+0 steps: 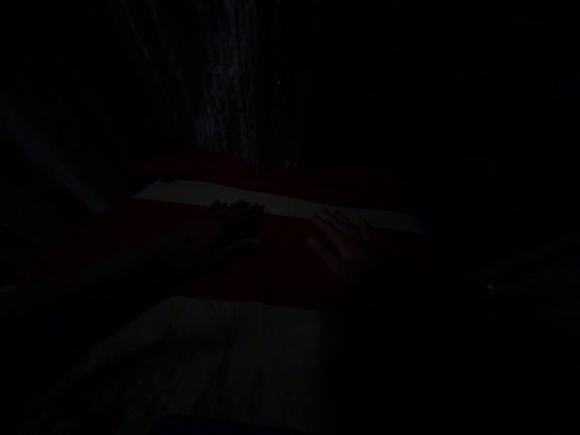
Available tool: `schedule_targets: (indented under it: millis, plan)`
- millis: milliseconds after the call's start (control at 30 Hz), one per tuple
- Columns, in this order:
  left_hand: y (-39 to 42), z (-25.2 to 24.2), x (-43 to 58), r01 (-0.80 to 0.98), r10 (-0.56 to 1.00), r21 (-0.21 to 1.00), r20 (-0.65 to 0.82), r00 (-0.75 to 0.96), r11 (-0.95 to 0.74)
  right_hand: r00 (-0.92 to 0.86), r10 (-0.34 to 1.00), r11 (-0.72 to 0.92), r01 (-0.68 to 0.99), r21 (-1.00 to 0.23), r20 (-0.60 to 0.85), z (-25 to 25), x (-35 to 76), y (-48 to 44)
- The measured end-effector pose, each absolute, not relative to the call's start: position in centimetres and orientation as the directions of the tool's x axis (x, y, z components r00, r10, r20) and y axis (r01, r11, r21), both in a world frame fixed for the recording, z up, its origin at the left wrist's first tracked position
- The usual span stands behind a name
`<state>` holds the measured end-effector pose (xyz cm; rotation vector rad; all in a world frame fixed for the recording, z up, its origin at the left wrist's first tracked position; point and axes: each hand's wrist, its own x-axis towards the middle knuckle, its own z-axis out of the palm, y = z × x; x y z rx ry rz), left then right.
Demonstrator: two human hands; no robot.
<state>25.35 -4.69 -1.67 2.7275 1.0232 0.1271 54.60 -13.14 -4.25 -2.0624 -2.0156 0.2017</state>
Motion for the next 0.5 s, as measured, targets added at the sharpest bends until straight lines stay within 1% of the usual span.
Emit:
schedule_targets:
  millis: [67,167,233,333,433,500]
  plan:
    - [-4.90,-1.26,25.44,0.600,0.627,0.251,0.040,0.778,-0.760,0.025,0.996,0.001,0.961,-0.278,0.087,-4.30,54.71,-13.07]
    - [-5.08,-0.99,25.51,0.518,0.562,0.300,0.081,0.823,-0.801,0.002,1.000,-0.001,0.961,-0.278,0.002,-4.28,54.86,-12.92]
    - [-5.12,-1.13,25.51,0.527,0.569,0.320,0.049,0.821,-0.787,-0.002,1.000,0.007,0.961,-0.276,0.017,-4.28,54.91,-12.87]
    - [-5.20,-1.29,25.52,0.568,0.594,0.289,0.006,0.804,-0.771,-0.027,0.998,0.040,0.960,-0.277,0.052,-4.38,54.90,-12.93]
    - [-5.29,-1.08,25.55,0.555,0.587,0.287,0.030,0.809,-0.781,-0.047,0.998,0.057,0.955,-0.290,0.041,-4.33,54.76,-13.14]
    - [-5.27,-0.93,25.55,0.556,0.588,0.286,0.035,0.808,-0.780,-0.026,0.997,0.048,0.950,-0.308,0.073,-4.11,54.60,-13.28]
